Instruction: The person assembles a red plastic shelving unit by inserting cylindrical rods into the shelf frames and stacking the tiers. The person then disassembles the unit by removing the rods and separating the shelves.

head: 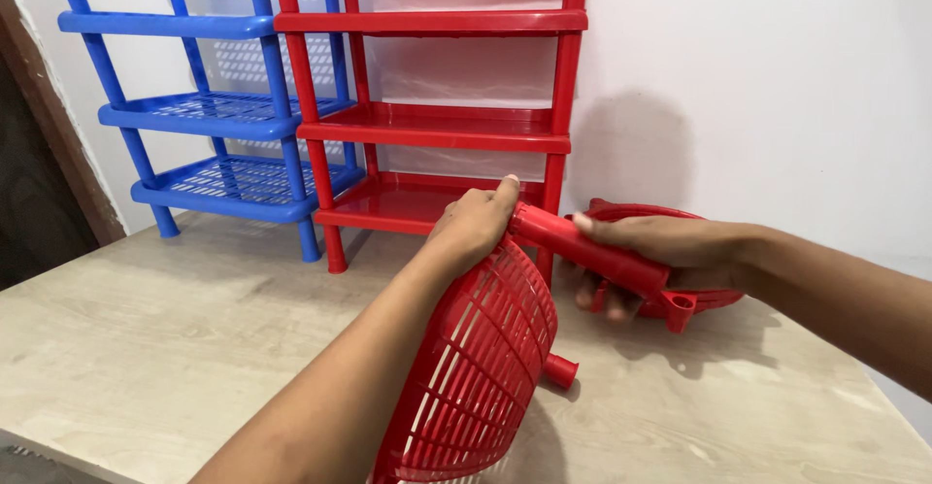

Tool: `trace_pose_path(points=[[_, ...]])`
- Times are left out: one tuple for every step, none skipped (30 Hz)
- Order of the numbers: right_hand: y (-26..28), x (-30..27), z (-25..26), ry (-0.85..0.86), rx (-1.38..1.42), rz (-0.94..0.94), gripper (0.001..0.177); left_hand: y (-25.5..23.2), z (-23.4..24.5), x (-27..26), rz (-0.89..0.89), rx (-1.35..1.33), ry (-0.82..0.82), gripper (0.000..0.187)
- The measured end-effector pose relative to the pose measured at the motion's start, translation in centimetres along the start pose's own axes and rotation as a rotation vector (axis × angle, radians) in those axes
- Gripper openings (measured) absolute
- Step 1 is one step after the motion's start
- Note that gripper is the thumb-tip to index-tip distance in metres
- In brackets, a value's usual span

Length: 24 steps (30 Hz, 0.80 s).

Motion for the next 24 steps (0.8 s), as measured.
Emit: trace_pose_path(points=[[-0.2,0.1,-0.1,0.041,-0.004,0.035,0.062,0.0,0.0,-0.1,0.008,-0.004,0.0,0.071],[-0.3,0.1,0.1,0.023,-0.039,0.065,0.061,0.0,0.0,-0.2,0.014,-0.003,-0.002,0.071],[-0.4,0.1,0.1,0.005,-0.073,0.095,0.06,0.0,-0.1,-0.3,0.019,-0.002,-0.004,0.071],[-0.5,0.1,0.1,-0.013,-0.109,0.125,0.059,0.1,-0.1,-0.3,0.025,-0.002,-0.006,0.071],[-0.6,0.1,0.0,-0.062,-0.181,0.161,0.057,0.1,-0.1,-0.4,0.026,0.002,-0.012,0.071],[-0.7,0.1,-0.1,-0.11,-0.254,0.199,0.056,0.2,-0.2,-0.4,0.027,0.005,-0.02,0.071],[-0.9,0.1,-0.2,-0.159,-0.326,0.236,0.055,0.3,-0.2,-0.4,0.028,0.008,-0.027,0.071],[-1.0,0.0,0.0,-0.33,-0.566,0.306,0.058,0.3,-0.2,-0.4,0.031,0.01,-0.035,0.071],[-1.2,-0.3,-0.1,-0.499,-0.806,0.377,0.062,0.3,-0.3,-0.3,0.035,0.011,-0.044,0.071],[-1.7,-0.7,-0.2,-0.668,-1.049,0.449,0.066,0.3,-0.2,-0.3,0.037,0.013,-0.052,0.072],[-2.9,-0.7,0.0,-0.71,-1.077,0.39,0.065,0.3,-0.1,-0.2,0.028,0.017,-0.067,0.072],[-4.3,-0.5,0.2,-0.748,-1.106,0.334,0.064,0.4,0.2,-0.2,0.022,0.021,-0.084,0.072],[-5.9,-0.4,0.5,-0.787,-1.133,0.277,0.063,0.5,0.6,-0.2,0.016,0.024,-0.1,0.071],[-7.8,0.2,0.9,-0.722,-0.907,0.221,0.066,0.8,0.9,-0.3,0.042,0.014,-0.094,0.072],[-9.4,1.0,1.5,-0.652,-0.684,0.166,0.07,1.2,1.3,-0.5,0.068,0.003,-0.088,0.074],[-11.3,1.5,2.2,-0.577,-0.46,0.113,0.075,1.4,1.6,-0.8,0.095,-0.006,-0.082,0.076],[-13.3,1.9,3.0,-0.529,-0.192,0.015,0.07,1.3,2.3,-1.2,0.022,-0.005,-0.155,0.073],[-15.0,2.3,3.5,-0.468,0.074,-0.08,0.065,1.2,2.9,-1.7,-0.048,-0.003,-0.23,0.07],[-16.5,2.8,3.8,-0.4,0.339,-0.174,0.062,0.9,3.4,-2.4,-0.118,-0.002,-0.304,0.067],[-17.2,3.4,4.4,-0.393,0.45,-0.155,0.061,0.7,3.6,-3.0,-0.155,-0.02,-0.33,0.065],[-17.7,3.8,5.1,-0.385,0.561,-0.137,0.06,0.4,3.6,-3.6,-0.191,-0.038,-0.357,0.063],[-18.1,4.2,5.8,-0.378,0.674,-0.116,0.061,0.0,3.5,-4.3,-0.229,-0.056,-0.383,0.062],[-18.6,4.4,6.8,-0.451,0.677,-0.154,0.06,-0.2,3.5,-4.8,-0.239,-0.06,-0.391,0.061],[-18.8,4.7,7.9,-0.523,0.679,-0.193,0.059,-0.3,3.6,-5.2,-0.248,-0.064,-0.4,0.061]])
Point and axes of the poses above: each hand's wrist, its own x-axis towards the middle knuckle, its own z-axis out of the back of the hand, y = z × x, the point moved 4 cm from there along x, towards the middle knuckle, and after that the axes turned 2 degrees about x, right-handed, at the moved point
